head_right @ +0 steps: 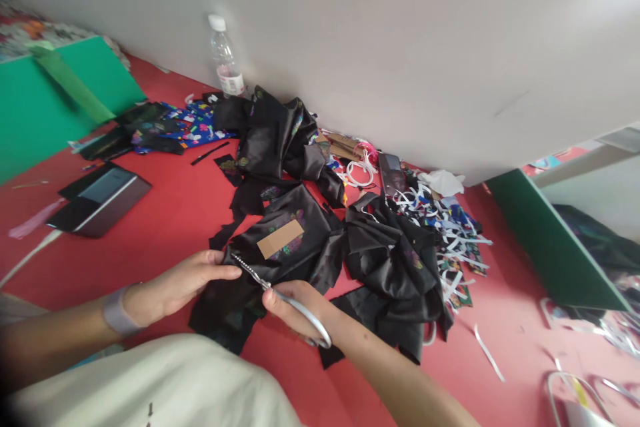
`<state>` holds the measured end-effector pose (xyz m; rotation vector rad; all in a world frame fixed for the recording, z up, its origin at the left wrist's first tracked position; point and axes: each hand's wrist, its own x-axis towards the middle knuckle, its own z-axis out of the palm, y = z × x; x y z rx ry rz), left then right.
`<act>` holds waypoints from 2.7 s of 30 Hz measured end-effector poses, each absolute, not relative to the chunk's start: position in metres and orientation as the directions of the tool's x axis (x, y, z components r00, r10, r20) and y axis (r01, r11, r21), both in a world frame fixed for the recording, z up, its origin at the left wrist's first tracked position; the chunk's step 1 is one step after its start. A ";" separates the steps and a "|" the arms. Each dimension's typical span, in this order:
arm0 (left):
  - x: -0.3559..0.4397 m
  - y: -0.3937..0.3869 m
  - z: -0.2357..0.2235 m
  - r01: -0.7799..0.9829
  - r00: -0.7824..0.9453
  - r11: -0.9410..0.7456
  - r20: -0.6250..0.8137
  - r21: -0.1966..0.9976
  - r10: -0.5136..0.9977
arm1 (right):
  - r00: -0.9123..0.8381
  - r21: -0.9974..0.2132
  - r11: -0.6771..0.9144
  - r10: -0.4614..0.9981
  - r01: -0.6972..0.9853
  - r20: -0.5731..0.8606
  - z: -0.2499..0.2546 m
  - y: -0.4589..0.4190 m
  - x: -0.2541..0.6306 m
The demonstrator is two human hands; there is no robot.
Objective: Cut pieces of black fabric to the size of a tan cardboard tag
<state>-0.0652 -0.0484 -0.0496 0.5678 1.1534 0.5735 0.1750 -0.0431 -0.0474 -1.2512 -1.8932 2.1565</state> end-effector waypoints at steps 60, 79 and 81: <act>-0.067 -0.047 -0.060 -0.157 0.474 0.634 -0.505 0.757 0.721 | -0.666 -0.831 -0.245 0.505 0.499 -0.549 -0.051 -0.030 0.150; -0.061 -0.047 -0.053 -0.103 0.487 0.604 -0.489 0.790 0.724 | -0.687 -0.860 -0.178 0.534 0.479 -0.493 -0.049 -0.026 0.139; -0.061 -0.047 -0.053 -0.086 0.497 0.605 -0.492 0.792 0.715 | -0.688 -0.870 -0.159 0.553 0.467 -0.470 -0.048 -0.026 0.138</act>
